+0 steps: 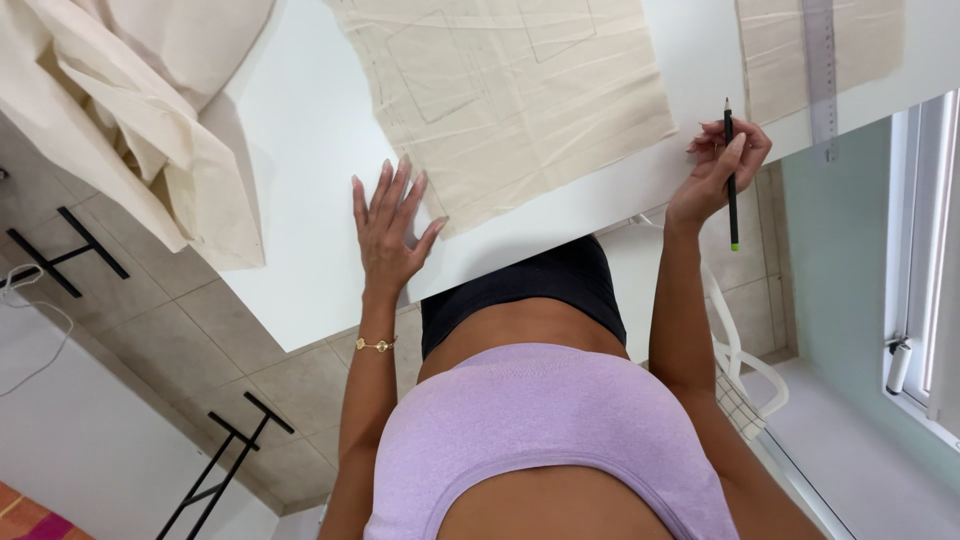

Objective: The person uses a ruler and pencil to draw straight lines and markings on a piece of light-colored fabric laid on a white table. They reposition the ruler multiple times to extend lines across the fabric. Later, they fold the fabric and smooth it out on the table.

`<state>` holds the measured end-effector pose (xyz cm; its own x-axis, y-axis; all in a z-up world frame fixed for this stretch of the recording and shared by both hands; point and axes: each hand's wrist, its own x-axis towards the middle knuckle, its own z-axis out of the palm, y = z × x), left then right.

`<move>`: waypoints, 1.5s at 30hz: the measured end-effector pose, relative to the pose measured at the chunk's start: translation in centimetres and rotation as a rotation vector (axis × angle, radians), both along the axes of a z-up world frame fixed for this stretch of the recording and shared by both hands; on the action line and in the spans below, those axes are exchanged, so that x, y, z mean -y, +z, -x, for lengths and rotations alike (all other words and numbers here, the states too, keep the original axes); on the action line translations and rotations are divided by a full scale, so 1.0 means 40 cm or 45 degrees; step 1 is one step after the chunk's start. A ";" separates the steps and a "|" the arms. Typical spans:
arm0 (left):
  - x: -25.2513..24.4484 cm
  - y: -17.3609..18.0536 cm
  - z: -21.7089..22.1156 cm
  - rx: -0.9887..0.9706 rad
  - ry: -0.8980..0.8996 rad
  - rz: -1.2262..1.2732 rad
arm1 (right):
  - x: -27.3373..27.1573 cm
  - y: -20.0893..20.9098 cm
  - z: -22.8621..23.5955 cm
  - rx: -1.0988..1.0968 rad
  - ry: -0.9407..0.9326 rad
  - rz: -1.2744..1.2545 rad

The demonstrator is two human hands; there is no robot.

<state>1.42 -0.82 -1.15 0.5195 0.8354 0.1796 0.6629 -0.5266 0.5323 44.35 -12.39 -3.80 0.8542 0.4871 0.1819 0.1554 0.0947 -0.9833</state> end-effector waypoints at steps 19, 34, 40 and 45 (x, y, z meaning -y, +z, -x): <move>-0.027 -0.025 -0.024 0.204 0.308 -0.266 | -0.039 0.059 -0.018 0.031 0.239 0.365; 0.001 -0.002 -0.053 -0.030 0.484 -0.235 | -0.101 0.026 -0.391 1.305 0.308 0.565; -0.008 -0.024 -0.039 -0.062 0.755 -0.245 | -0.105 -0.001 -0.393 1.265 0.223 0.557; -0.017 -0.006 -0.052 -0.049 0.779 -0.214 | -0.138 0.019 -0.399 1.224 0.259 0.559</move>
